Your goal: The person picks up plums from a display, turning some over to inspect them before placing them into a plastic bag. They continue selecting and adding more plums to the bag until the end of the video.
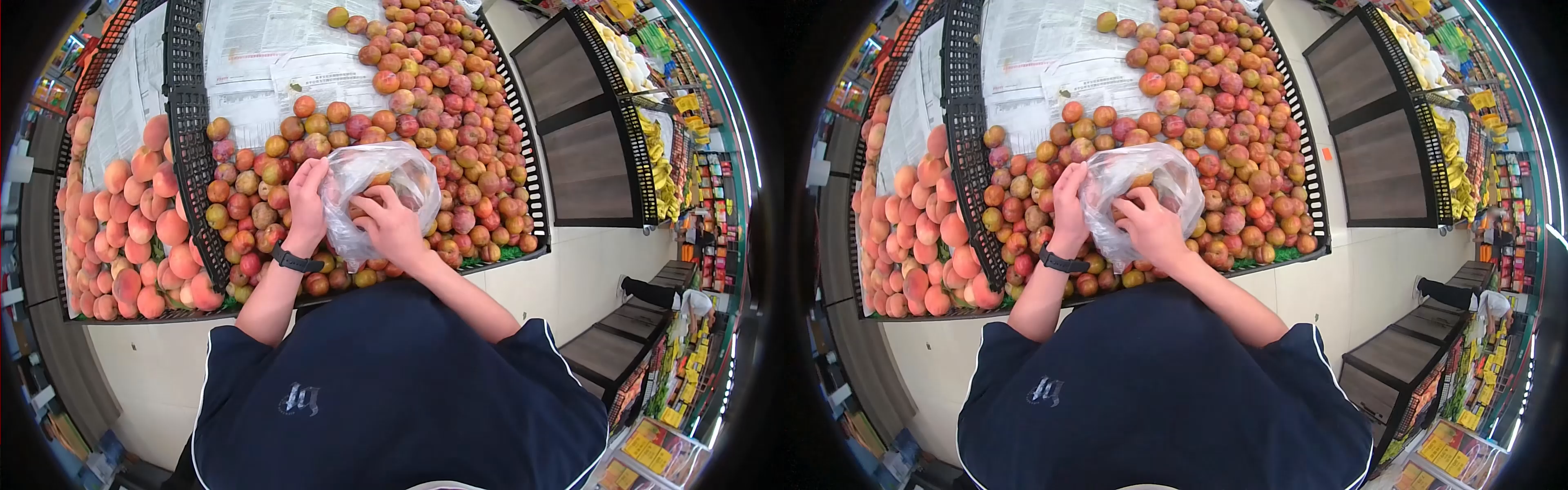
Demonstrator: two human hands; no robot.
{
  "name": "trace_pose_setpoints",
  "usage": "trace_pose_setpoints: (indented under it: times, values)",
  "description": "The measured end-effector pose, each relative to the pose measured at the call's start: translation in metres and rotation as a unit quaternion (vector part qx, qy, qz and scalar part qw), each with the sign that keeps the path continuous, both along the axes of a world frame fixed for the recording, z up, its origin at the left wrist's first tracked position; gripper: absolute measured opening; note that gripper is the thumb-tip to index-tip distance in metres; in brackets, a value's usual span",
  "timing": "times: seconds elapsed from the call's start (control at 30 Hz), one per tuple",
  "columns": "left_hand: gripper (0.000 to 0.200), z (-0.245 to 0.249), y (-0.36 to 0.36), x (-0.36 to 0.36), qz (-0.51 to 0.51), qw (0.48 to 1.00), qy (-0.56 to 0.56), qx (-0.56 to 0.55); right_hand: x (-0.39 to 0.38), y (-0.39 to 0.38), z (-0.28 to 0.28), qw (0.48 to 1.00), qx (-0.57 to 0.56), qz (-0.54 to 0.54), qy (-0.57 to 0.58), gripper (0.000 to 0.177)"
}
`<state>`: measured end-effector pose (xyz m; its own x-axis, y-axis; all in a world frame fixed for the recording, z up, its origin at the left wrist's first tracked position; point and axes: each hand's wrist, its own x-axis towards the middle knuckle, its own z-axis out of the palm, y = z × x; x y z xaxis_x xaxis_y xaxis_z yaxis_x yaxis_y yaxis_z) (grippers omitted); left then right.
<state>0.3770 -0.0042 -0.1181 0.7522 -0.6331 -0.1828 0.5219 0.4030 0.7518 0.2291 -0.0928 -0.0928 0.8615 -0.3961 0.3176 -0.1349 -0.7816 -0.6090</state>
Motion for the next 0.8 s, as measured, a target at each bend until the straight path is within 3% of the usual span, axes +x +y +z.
trace_pose_setpoints:
  times: [0.1,0.23,0.33,0.43,0.47,0.57,0.67,0.7,0.8]
  values:
    - [0.021,0.007,0.004,0.000,-0.022,1.000,-0.001,0.008,-0.025,-0.023,0.015,0.988,0.093,0.031,-0.122,0.023]
    - [0.022,0.001,0.004,0.003,-0.032,0.999,0.019,-0.011,-0.080,-0.050,0.048,0.981,0.067,-0.137,-0.117,0.015]
    - [0.022,0.002,0.002,0.002,-0.027,0.999,0.026,-0.002,-0.104,-0.071,0.046,0.957,0.098,-0.272,-0.008,0.021]
    - [0.021,0.003,0.002,0.002,-0.023,0.999,0.028,0.004,-0.118,-0.078,0.024,0.959,-0.081,-0.241,0.126,0.037]
    - [0.021,0.003,0.002,0.002,-0.025,0.999,0.028,0.002,-0.124,-0.080,0.015,0.953,-0.040,-0.211,0.213,0.050]
    - [0.021,0.002,0.001,0.001,-0.026,0.999,0.028,-0.002,-0.123,-0.079,-0.003,0.940,-0.025,-0.236,0.245,0.053]
    - [0.022,0.001,0.003,0.002,-0.021,0.999,0.026,0.007,-0.125,-0.090,-0.007,0.958,0.096,-0.241,0.120,0.053]
    - [0.022,0.002,0.003,0.002,-0.018,1.000,0.023,0.010,-0.121,-0.086,0.006,0.937,0.242,-0.247,0.056,0.052]
    - [0.023,0.001,0.003,0.001,-0.027,0.999,0.031,0.008,-0.109,-0.077,0.060,0.832,0.524,-0.127,-0.127,0.050]
